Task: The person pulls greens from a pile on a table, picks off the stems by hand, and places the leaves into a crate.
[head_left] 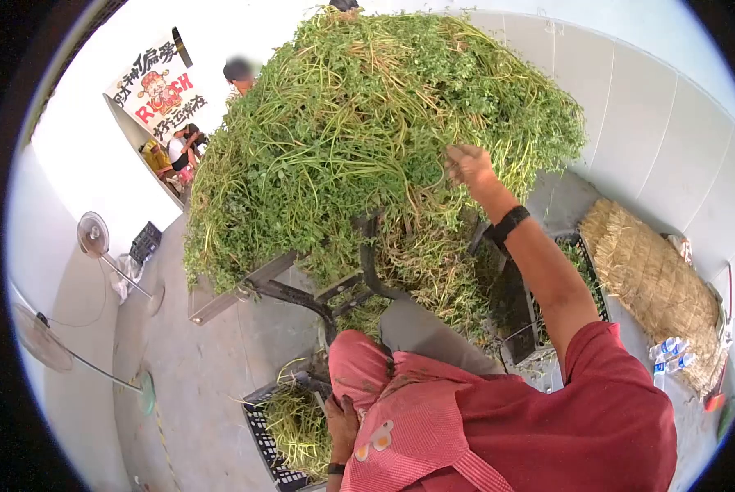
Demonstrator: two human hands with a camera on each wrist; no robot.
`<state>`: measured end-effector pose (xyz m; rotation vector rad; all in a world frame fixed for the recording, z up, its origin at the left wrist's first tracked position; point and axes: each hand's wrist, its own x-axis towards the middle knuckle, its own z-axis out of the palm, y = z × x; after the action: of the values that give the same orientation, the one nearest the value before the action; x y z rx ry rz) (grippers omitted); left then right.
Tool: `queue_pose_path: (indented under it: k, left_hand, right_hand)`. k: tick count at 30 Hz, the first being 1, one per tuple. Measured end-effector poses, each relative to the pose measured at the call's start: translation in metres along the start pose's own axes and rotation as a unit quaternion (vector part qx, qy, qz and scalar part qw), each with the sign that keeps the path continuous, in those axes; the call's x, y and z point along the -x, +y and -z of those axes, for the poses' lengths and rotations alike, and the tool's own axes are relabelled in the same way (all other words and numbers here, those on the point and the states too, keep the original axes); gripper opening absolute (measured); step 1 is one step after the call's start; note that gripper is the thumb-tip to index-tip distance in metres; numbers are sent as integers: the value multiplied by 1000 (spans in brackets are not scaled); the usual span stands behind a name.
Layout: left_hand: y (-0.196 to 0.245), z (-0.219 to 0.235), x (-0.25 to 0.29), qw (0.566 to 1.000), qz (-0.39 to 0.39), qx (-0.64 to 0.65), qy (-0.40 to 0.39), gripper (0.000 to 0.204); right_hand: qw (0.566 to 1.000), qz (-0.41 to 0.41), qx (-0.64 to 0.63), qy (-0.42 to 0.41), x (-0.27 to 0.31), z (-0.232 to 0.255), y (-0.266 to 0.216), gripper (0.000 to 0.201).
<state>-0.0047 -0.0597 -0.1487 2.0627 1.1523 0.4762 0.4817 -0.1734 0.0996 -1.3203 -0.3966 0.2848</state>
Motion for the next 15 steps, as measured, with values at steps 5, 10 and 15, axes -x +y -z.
queue_pose_path:
  k: [5,10,15]
  left_hand:
    - [17,9,9,999,11,50,18,48]
    - [9,4,4,1000,13,-1,8,50]
    - [3,7,9,998,21,59,12,54]
  right_hand:
    - [995,32,-52,-74,14,5,8,22]
    - [989,60,-17,-131,33,4,17,21]
    - [984,67,-142,-80,58,49,38,21]
